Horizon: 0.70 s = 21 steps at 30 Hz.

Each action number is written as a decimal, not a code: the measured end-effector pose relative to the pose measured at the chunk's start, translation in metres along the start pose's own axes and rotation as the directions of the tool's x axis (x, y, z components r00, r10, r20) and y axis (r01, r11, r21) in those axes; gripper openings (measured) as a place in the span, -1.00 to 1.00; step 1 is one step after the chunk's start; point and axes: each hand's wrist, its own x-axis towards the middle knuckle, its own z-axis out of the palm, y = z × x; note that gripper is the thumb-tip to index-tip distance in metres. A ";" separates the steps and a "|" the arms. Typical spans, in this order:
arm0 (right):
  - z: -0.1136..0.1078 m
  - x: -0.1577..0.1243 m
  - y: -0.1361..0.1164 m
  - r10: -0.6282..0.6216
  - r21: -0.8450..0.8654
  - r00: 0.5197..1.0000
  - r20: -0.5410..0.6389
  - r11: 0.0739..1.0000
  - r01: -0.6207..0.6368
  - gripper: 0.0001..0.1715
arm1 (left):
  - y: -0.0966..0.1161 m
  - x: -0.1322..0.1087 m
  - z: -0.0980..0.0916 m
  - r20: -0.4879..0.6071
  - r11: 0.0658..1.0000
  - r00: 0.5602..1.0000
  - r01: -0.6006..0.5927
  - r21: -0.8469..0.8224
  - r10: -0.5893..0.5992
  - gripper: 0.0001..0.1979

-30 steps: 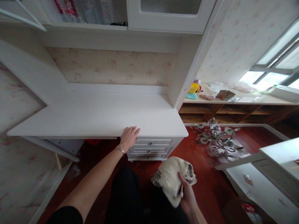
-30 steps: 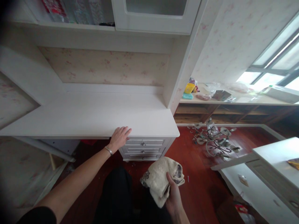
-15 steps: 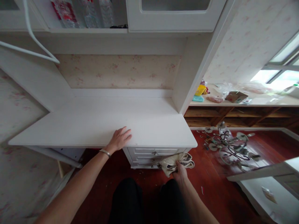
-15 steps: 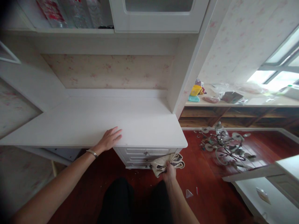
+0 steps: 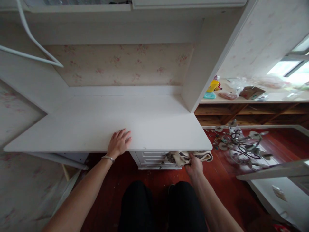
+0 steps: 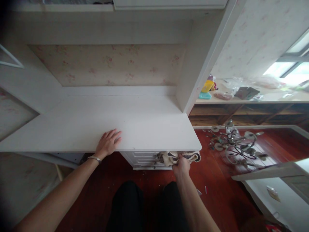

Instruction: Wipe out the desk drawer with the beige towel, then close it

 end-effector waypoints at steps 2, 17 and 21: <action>0.008 -0.014 -0.013 -0.029 0.066 1.000 -0.002 0.997 0.029 -0.44 | 0.000 0.000 0.000 0.001 1.000 1.000 0.006 0.006 -0.006 -0.53; 0.115 -0.148 0.084 0.235 0.209 0.963 0.134 0.943 -0.259 -0.63 | 0.001 0.000 0.000 -0.025 1.000 1.000 0.002 0.020 -0.001 -0.54; 0.141 -0.157 0.127 0.234 0.212 0.964 0.126 0.943 -0.256 -0.60 | -0.001 0.001 0.003 -0.029 1.000 1.000 0.003 0.025 -0.002 -0.54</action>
